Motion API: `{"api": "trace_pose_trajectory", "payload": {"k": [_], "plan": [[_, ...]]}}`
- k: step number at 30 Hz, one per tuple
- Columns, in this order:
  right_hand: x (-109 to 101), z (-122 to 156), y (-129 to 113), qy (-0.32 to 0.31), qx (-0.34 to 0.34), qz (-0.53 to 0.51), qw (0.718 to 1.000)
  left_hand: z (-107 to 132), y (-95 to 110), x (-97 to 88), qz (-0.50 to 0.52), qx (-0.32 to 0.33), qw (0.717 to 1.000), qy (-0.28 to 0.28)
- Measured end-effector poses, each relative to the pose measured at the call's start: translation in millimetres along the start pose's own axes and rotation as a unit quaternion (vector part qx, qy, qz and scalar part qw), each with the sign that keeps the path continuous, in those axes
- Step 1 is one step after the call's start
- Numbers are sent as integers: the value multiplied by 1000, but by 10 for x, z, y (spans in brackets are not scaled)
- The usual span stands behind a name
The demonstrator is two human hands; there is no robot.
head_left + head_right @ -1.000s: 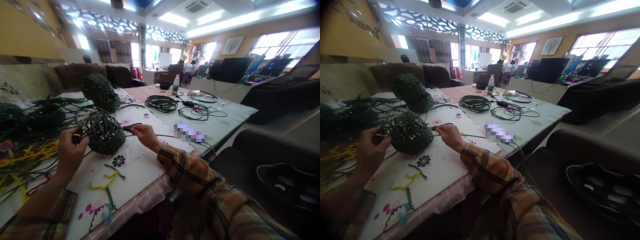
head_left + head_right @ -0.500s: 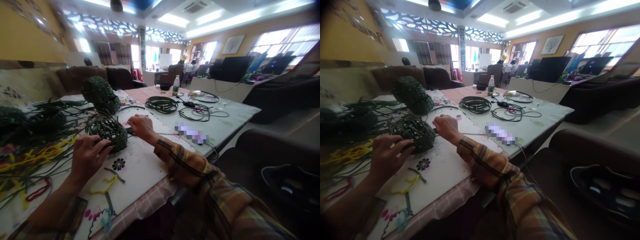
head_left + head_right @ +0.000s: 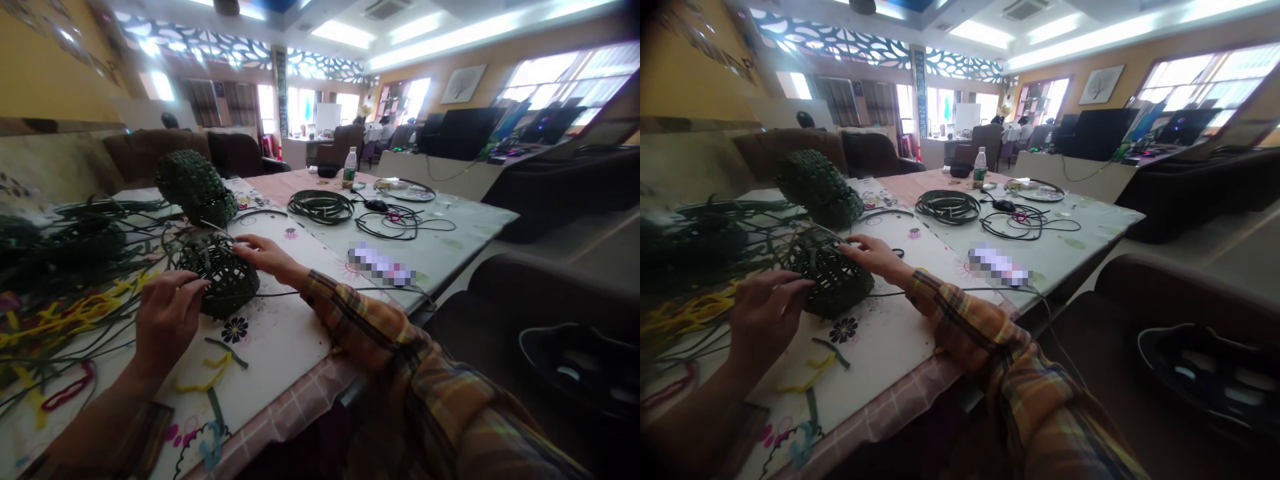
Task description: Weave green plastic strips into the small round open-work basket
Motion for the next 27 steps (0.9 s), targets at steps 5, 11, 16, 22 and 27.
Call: {"api": "trace_pose_trajectory", "payload": {"k": [5,11,16,22,27], "plan": [[-7,65,-39,14,32,-17,999,-13,85,17,21,17,1000,-8],[-32,97,37,9,49,-49,998,-11,146,116,40,-12,998,-37],[-37,149,134,-10,40,-61,997,-34,133,170,109,-48,992,-48],[13,170,203,-26,46,-97,994,-54,120,213,130,-101,986,-42],[28,196,274,-11,23,-113,993,-55,70,262,140,-103,983,-53]]}}
Point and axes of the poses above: each hand's wrist, its own z-axis away from the middle knuckle, its own x-axis out of the palm, y = z × x, the point moved 4 cm from there along -z, towards the middle knuckle, and after that the axes turned 10 degrees about -y, right-handed, at the moved point
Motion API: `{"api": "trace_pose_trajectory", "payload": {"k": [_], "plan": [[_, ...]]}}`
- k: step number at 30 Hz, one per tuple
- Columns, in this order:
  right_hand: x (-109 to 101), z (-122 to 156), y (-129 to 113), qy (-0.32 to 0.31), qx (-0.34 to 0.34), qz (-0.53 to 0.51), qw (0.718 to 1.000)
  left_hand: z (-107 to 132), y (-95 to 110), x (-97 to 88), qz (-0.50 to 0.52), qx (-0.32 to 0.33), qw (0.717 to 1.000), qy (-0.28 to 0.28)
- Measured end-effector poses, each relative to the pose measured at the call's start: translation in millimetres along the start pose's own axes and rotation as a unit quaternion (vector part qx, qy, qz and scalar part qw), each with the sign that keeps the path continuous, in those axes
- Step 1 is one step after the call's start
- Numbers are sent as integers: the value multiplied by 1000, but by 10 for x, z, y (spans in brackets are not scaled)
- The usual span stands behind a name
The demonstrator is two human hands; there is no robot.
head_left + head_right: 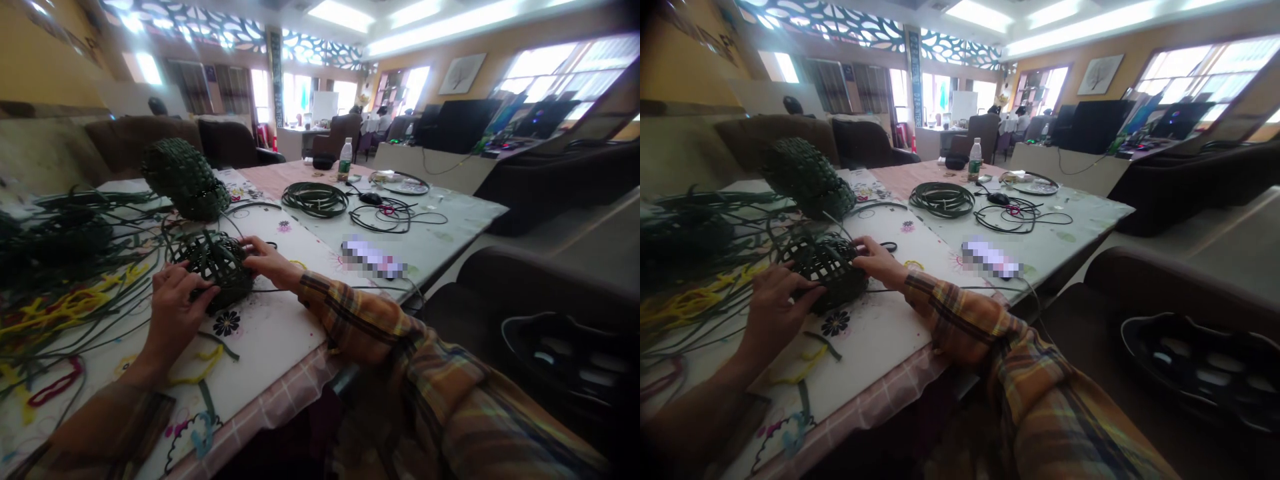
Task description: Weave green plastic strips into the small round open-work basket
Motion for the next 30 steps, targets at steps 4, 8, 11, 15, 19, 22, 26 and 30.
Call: {"api": "trace_pose_trajectory", "payload": {"k": [4,8,11,15,19,22,26,30], "plan": [[13,-2,49,10,-10,3,1000,25,-1,4,-6,11,1000,6],[46,8,55,27,-21,26,999,32,5,8,-8,7,1000,13],[63,45,43,33,-31,50,998,25,0,25,-9,20,1000,10],[65,89,39,37,-47,69,996,37,-48,49,-15,53,998,9],[67,114,77,33,-55,41,997,55,-99,58,-13,68,998,12],[75,129,113,26,-67,31,997,55,-104,66,-11,61,998,16],[58,134,114,51,-101,79,990,55,-97,69,0,67,997,25],[22,135,66,94,-134,192,968,60,-119,45,19,102,994,19]]}}
Point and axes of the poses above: each hand's wrist, its own z-axis away from the middle knuckle, its own x-axis out of the palm, y = z × x, the point moved 4 cm from there along -z, towards the middle knuckle, and after that the axes turned 10 degrees about -y, right-handed, at the moved point
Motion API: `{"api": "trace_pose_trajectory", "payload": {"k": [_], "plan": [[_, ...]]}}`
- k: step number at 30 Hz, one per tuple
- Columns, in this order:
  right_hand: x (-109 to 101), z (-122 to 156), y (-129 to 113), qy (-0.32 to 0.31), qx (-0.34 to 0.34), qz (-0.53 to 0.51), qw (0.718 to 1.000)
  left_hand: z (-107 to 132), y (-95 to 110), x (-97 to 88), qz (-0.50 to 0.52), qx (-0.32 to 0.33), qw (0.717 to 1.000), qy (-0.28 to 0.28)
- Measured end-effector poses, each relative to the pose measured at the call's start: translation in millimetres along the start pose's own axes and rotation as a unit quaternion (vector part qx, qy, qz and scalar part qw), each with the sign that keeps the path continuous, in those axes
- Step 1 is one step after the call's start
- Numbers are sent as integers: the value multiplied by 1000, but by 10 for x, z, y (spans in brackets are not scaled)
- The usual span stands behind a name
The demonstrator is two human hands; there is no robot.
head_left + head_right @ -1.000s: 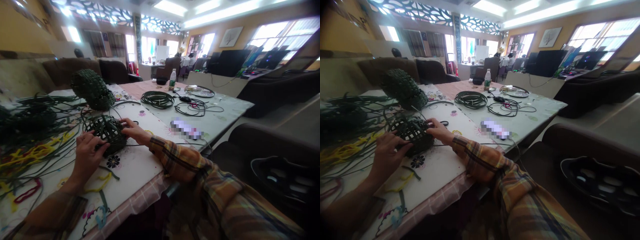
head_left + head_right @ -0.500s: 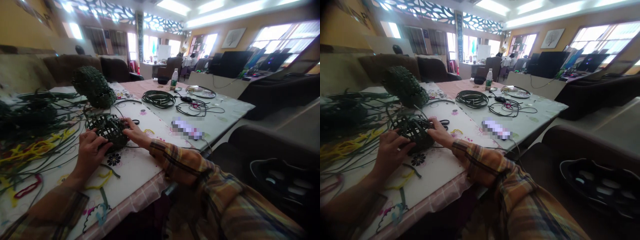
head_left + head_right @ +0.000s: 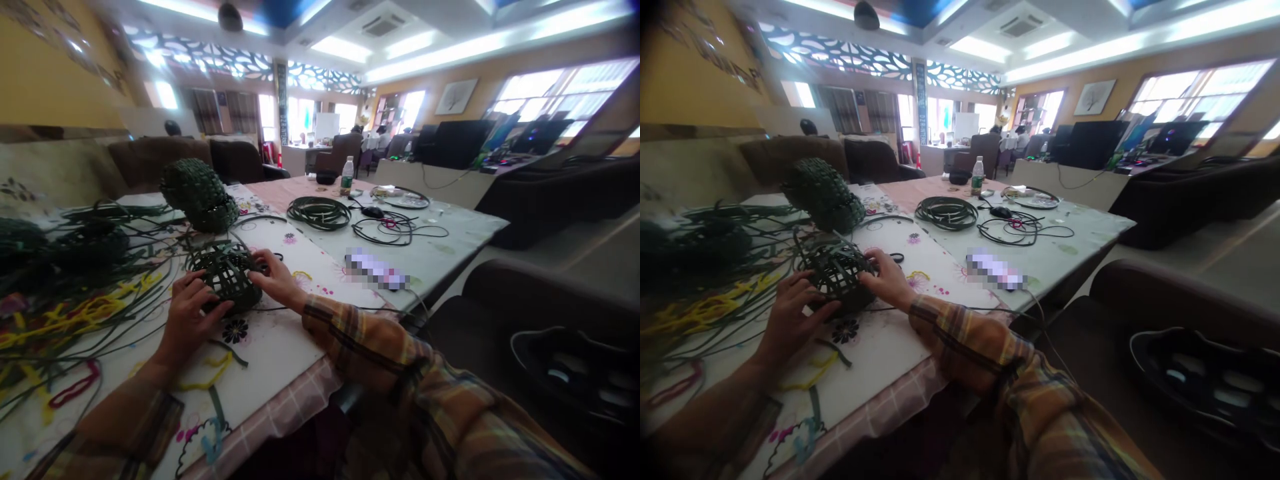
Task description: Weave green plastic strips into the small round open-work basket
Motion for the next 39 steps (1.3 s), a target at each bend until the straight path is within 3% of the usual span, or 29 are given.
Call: {"api": "trace_pose_trajectory", "payload": {"k": [3,7,13,18,24,29,35,37,39], "plan": [[-45,-16,-28,8,-48,59,997,-1,-45,-23,15,1,1000,-12],[-82,-68,-28,-51,-94,95,990,-10,-87,-43,25,5,999,-23],[-174,-89,-69,-70,-104,142,982,-26,-112,-68,27,6,999,-25],[-233,-17,-99,-50,-52,204,976,-55,-63,-52,9,-3,1000,-24],[-203,-18,67,-45,49,147,987,-81,-36,-16,9,-42,999,-19],[-139,-79,99,-42,-27,15,999,-42,-1,-45,21,-39,999,4],[-155,-103,151,-115,-19,-91,989,-6,267,-240,95,-70,993,18],[-154,-106,170,-128,-16,-100,987,-5,237,-382,134,-137,979,66],[-125,-106,186,-140,-22,-105,984,14,99,-555,132,-222,952,166]]}}
Point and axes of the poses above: each hand's wrist, its own z-axis away from the middle knuckle, its own x-axis out of the palm, y = z × x, the point moved 4 cm from there along -z, towards the middle knuckle, and after that the axes turned 10 degrees about -y, right-handed, at the moved point
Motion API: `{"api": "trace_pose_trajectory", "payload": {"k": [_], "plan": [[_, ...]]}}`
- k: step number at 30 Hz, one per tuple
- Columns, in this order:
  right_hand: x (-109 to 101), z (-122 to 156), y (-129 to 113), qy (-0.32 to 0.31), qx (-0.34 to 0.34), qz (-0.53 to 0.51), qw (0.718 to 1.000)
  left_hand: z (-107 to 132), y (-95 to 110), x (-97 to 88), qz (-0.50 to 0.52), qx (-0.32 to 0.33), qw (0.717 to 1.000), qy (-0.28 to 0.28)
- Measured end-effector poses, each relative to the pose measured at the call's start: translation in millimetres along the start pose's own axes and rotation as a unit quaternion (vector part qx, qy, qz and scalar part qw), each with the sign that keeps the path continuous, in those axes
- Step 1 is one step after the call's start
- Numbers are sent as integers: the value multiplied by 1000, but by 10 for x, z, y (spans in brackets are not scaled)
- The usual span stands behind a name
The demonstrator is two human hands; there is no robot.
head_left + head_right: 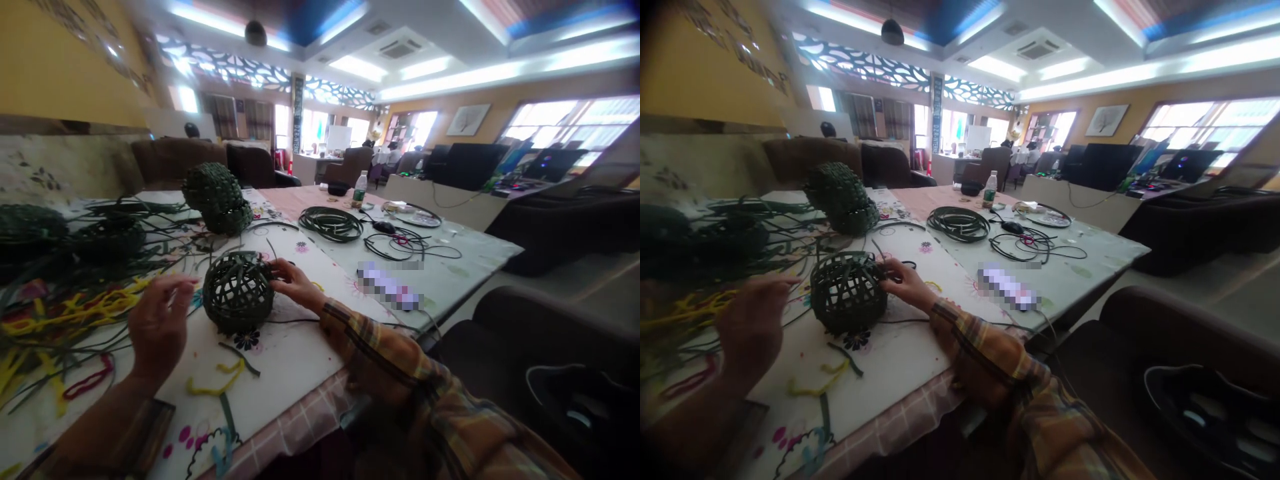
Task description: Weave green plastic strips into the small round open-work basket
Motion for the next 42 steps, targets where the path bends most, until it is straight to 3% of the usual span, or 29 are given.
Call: {"api": "trace_pose_trajectory", "payload": {"k": [1,2,6,10,13,18,22,27,31,38,40,42], "plan": [[20,-6,11,-5,-5,-3,1000,-49,-73,-90,10,-44,997,55],[47,-13,23,-11,-10,-7,1000,-101,-163,-144,25,-91,993,74],[176,-58,44,-49,-21,-20,998,-247,-491,-113,174,-220,959,-34],[271,-119,11,-81,-20,-1,996,-226,-577,-4,238,-275,921,-138],[295,-176,6,-91,-19,-2,996,-219,-592,15,249,-303,907,-155],[297,-239,59,-85,-14,-15,996,-240,-665,89,323,-365,856,-169],[305,-232,56,-77,-16,-5,997,-247,-688,117,332,-336,869,-148],[328,-218,10,-74,-16,8,997,-248,-835,86,310,-301,875,-216],[342,-236,1,-80,-19,6,997,-282,-974,19,288,-286,888,-218],[341,-265,72,-90,-11,11,996,-222,-858,40,194,-257,921,-217],[338,-267,76,-88,-14,14,996,-213,-838,36,159,-226,936,-216],[343,-271,78,-86,-3,3,996,-226,-822,24,81,-144,959,-230]]}}
Point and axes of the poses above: each hand's wrist, its own z-axis away from the middle knuckle, its own x-axis out of the palm, y = z × x, the point moved 4 cm from there along -z, towards the middle knuckle, and after that the axes turned 10 degrees about -y, right-handed, at the moved point
